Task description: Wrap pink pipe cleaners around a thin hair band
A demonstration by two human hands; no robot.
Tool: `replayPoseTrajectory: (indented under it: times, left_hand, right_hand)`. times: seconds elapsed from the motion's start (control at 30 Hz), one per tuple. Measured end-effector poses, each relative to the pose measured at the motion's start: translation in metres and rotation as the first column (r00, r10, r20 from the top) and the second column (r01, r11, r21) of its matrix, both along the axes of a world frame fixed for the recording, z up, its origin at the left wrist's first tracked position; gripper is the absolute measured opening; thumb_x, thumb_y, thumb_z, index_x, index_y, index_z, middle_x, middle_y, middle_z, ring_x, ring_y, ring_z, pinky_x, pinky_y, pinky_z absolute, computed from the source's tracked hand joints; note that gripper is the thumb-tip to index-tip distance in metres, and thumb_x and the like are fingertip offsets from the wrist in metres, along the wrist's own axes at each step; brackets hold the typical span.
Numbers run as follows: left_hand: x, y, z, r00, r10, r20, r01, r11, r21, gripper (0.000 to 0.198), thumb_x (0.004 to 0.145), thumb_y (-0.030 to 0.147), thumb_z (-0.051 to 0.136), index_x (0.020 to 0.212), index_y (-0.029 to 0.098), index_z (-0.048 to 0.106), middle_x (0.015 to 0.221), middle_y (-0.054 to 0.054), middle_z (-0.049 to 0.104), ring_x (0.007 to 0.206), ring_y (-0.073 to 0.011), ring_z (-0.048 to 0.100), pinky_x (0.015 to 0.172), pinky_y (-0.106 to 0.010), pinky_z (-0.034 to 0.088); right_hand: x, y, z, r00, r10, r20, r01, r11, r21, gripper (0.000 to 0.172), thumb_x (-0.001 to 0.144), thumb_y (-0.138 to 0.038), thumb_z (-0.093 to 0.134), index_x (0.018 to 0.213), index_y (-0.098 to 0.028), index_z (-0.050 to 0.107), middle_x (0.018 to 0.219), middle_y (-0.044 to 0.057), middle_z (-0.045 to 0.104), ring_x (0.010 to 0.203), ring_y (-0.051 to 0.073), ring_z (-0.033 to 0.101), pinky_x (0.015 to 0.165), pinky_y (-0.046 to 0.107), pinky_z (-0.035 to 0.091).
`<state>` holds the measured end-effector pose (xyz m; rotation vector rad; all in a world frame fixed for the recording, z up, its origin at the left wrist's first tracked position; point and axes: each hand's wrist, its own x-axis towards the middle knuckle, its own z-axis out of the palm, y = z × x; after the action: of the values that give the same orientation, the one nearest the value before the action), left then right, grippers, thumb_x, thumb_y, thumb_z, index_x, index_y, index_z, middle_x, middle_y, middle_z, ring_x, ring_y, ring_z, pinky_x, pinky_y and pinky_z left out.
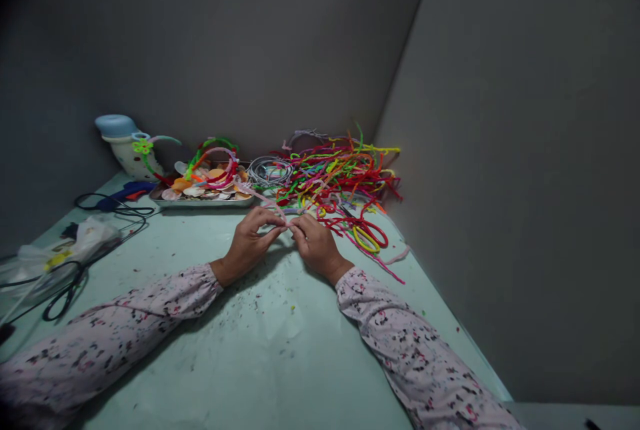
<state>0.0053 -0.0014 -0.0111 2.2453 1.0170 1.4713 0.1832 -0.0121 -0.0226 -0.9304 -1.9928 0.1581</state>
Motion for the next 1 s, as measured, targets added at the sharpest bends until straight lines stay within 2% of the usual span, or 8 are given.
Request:
replayPoseTrajectory:
  times: [0.53,1.0]
  left_hand:
    - [-0.0007,-0.0026,0.0022,0.994,0.044,-0.099,-0.039,0.998,0.049,0.009,0.085,0.027,0.062,0.085,0.021,0.067,0.085,-0.004,0.065,0.088,-0.0197,0.057,0.082,-0.035,0.044]
    - [-0.0007,-0.0036,0.0025,0.992,0.070,-0.104,-0.062,0.995,0.083,0.009,0.085,0.028,0.062,0.088,0.021,0.068,0.085,-0.004,0.065,0.086,-0.0189,0.057,0.081,-0.034,0.042]
  right_hand:
    - [0.0005,0.0005,-0.0003,1.000,0.000,0.011,-0.001,1.000,0.010,0.016,0.096,-0.025,0.042,0.097,-0.021,0.058,0.086,0.005,0.061,0.085,0.019,0.058,0.075,0.032,0.047]
    - [-0.0001,-0.0002,0.0005,1.000,-0.003,0.006,0.003,1.000,0.000,0.017,0.097,-0.026,0.042,0.097,-0.022,0.058,0.084,0.004,0.060,0.082,0.018,0.058,0.074,0.031,0.047]
